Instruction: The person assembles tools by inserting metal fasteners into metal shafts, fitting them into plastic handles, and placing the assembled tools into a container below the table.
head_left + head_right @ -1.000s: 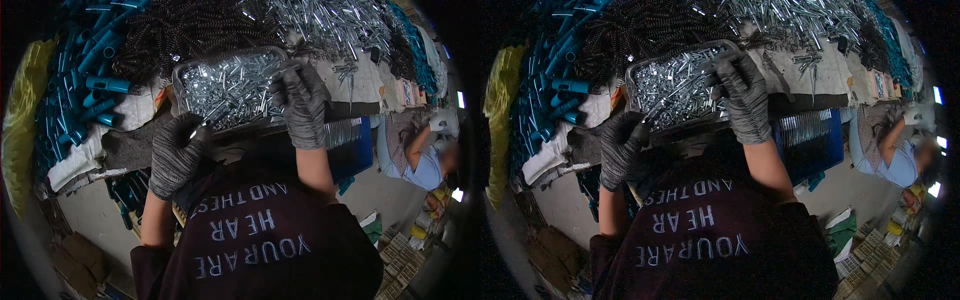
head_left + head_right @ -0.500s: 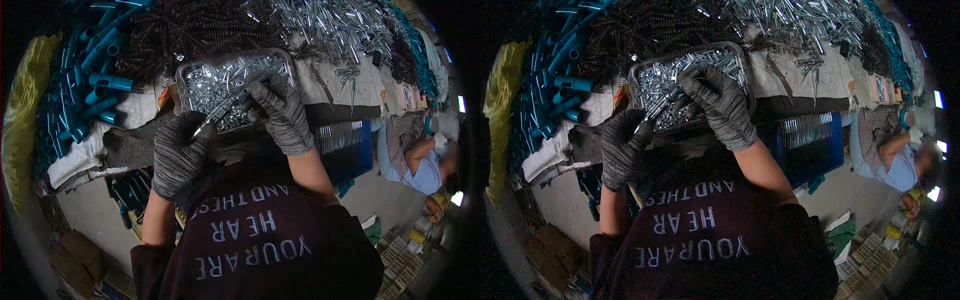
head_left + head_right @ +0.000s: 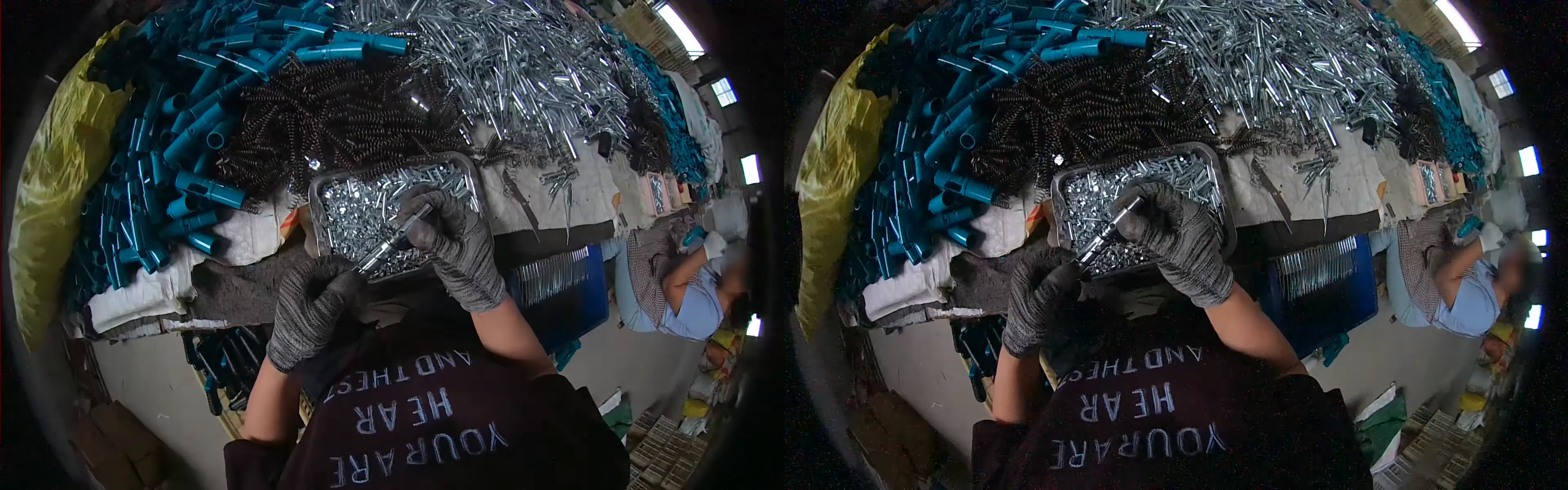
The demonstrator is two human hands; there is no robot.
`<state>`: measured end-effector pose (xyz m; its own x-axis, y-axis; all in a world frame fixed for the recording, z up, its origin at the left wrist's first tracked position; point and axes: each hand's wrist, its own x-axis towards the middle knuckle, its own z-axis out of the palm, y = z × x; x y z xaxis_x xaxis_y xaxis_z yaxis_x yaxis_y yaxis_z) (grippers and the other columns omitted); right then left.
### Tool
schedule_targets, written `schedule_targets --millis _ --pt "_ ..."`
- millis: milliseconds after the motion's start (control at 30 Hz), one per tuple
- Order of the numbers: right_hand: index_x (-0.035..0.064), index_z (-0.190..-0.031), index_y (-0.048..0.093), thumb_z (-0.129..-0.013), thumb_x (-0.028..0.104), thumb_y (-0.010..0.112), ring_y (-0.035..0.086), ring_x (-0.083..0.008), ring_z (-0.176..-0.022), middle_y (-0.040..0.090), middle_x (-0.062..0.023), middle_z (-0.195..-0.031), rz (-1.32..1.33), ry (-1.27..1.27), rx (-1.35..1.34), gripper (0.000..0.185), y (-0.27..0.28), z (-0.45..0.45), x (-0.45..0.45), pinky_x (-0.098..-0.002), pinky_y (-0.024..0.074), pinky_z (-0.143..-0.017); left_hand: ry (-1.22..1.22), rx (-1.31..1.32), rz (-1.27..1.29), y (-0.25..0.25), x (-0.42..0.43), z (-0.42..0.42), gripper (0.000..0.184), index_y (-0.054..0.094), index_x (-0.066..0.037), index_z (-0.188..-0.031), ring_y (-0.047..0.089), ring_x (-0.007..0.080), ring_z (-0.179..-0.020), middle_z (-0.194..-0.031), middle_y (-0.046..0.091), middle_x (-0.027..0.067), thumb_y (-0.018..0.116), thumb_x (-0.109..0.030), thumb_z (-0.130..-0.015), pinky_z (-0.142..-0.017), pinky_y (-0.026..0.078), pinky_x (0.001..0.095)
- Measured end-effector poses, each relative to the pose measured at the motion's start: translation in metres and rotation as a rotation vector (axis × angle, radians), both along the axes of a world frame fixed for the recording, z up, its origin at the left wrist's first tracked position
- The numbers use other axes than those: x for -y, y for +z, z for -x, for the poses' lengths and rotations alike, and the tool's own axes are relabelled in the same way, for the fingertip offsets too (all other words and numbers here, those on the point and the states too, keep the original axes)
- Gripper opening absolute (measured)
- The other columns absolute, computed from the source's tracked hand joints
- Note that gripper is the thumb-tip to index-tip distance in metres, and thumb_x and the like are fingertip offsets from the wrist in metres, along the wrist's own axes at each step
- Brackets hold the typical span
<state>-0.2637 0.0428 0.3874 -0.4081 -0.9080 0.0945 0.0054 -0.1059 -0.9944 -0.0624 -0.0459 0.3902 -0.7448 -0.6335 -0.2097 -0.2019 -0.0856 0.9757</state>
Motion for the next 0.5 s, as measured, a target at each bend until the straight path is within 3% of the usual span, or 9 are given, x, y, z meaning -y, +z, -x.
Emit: schedule_targets --millis 67,200,267,300,500 --pt "0.0039 -0.099 0.06 -0.083 0.02 0.066 0.059 -0.013 -0.089 0.063 -0.0055 -0.094 0.017 0.002 0.008 0.024 -0.003 -0.001 0.001 -0.0266 0.0475 -0.081 -0.017 0.047 -0.162 0.007 0.001 0.003 0.02 0.062 0.003 -0.096 0.059 0.0149 -0.08 -0.085 0.064 0.0088 0.057 -0.012 -0.084 -0.073 0.048 0.029" --pt "0.0036 -0.101 0.059 -0.078 0.019 0.071 0.06 -0.014 -0.086 0.063 -0.0055 -0.094 -0.012 0.022 0.138 0.029 -0.001 -0.006 0.0 -0.0271 0.0495 -0.08 0.016 0.064 -0.182 0.002 -0.001 0.002 0.019 0.063 0.003 -0.093 0.06 0.0144 -0.078 -0.082 0.064 0.0085 0.056 -0.012 -0.084 -0.071 0.048 0.0289" --pt "0.0036 -0.103 0.059 -0.077 0.018 0.072 0.061 -0.0145 -0.085 0.064 -0.006 -0.094 -0.089 -0.012 0.04 0.033 -0.006 -0.001 0.0 -0.0276 0.0507 -0.079 -0.019 0.075 -0.042 0.012 0.0 0.007 0.02 0.063 0.004 -0.092 0.06 0.0147 -0.075 -0.079 0.064 0.0094 0.056 -0.013 -0.084 -0.069 0.048 0.0293" --pt "0.0035 -0.104 0.059 -0.076 0.018 0.072 0.062 -0.0149 -0.085 0.064 -0.0065 -0.094 -0.123 0.004 0.027 0.034 -0.008 0.002 0.0 -0.0281 0.0507 -0.08 0.051 0.115 0.078 0.012 -0.004 0.01 0.022 0.064 0.001 -0.085 0.052 0.01 -0.063 -0.069 0.058 0.0038 0.057 -0.02 -0.081 -0.056 0.041 0.0241" --pt "0.003 -0.105 0.058 -0.078 0.013 0.07 0.063 -0.0127 -0.085 0.064 -0.0059 -0.092 -0.14 0.101 0.09 0.031 0.001 0.004 0.001 -0.0268 0.0522 -0.077 0.041 0.062 0.053 0.005 0.0 0.008 0.021 0.063 0.001 -0.082 0.051 0.0111 -0.06 -0.065 0.056 0.0029 0.058 -0.019 -0.081 -0.055 0.041 0.0257"
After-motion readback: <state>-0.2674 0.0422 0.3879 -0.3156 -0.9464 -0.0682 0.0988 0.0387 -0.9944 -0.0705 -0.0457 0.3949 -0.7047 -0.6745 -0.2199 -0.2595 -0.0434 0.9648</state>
